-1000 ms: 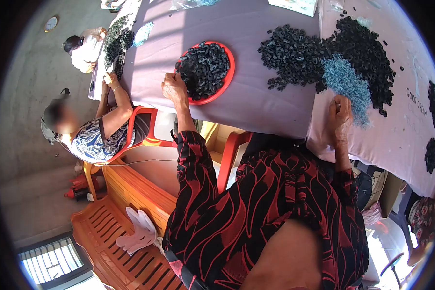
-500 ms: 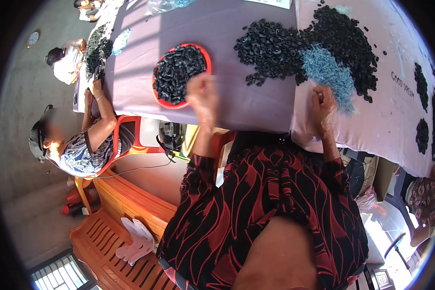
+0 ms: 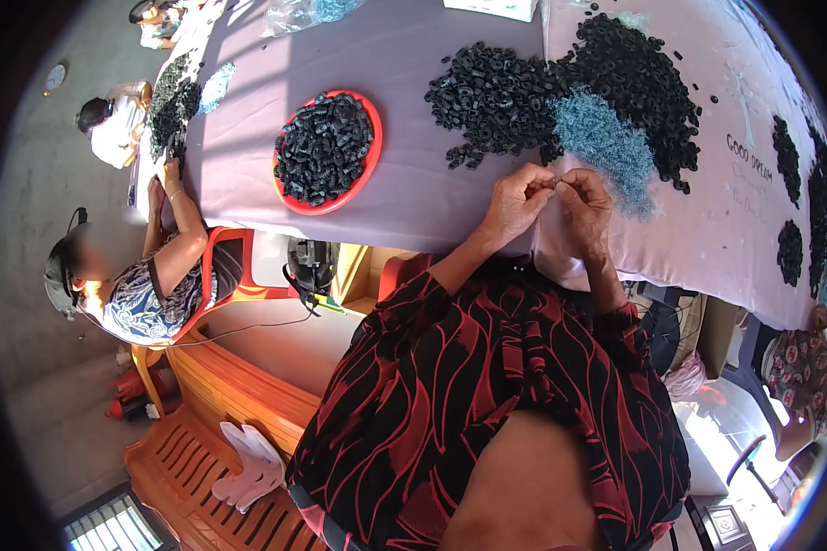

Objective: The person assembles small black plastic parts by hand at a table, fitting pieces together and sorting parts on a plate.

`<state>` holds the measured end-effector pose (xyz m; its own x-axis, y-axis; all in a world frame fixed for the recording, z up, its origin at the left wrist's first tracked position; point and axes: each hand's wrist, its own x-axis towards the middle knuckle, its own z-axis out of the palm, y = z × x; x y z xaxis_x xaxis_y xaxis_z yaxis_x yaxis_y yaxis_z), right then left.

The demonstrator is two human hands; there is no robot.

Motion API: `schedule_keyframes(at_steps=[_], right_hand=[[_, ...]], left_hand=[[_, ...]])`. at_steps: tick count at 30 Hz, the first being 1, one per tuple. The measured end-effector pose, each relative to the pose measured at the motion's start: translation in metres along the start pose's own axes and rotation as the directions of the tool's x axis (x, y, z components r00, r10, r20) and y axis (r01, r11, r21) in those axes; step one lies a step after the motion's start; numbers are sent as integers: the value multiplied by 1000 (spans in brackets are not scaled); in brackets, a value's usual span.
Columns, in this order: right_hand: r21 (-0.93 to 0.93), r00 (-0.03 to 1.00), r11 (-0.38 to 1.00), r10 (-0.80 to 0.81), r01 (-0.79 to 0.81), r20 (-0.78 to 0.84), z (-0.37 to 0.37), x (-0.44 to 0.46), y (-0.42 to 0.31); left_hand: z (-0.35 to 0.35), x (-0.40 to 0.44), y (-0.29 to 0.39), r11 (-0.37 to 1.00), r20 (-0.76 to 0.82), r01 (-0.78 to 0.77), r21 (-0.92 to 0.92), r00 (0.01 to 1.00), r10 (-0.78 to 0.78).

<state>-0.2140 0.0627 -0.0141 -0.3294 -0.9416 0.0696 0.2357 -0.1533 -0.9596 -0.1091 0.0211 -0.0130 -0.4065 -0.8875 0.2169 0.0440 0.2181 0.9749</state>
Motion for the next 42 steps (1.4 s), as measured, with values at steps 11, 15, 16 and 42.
schedule_keyframes(at_steps=[11, 15, 16, 42], right_hand=[[-17, 994, 999, 38, -36, 99, -5, 2, -5], [9, 995, 1000, 1, -2, 105, -3, 5, -2], [15, 995, 1000, -6, 4, 100, -2, 5, -2], [-165, 992, 979, -106, 116, 68, 3, -1, 7]], left_hand=[[-2, 0, -2, 990, 21, -87, 107, 996, 85], [-2, -1, -1, 988, -10, -59, 145, 998, 61], [-3, -1, -1, 988, -8, -59, 145, 998, 61], [-5, -3, -2, 959, 10, -78, 272, 997, 78]])
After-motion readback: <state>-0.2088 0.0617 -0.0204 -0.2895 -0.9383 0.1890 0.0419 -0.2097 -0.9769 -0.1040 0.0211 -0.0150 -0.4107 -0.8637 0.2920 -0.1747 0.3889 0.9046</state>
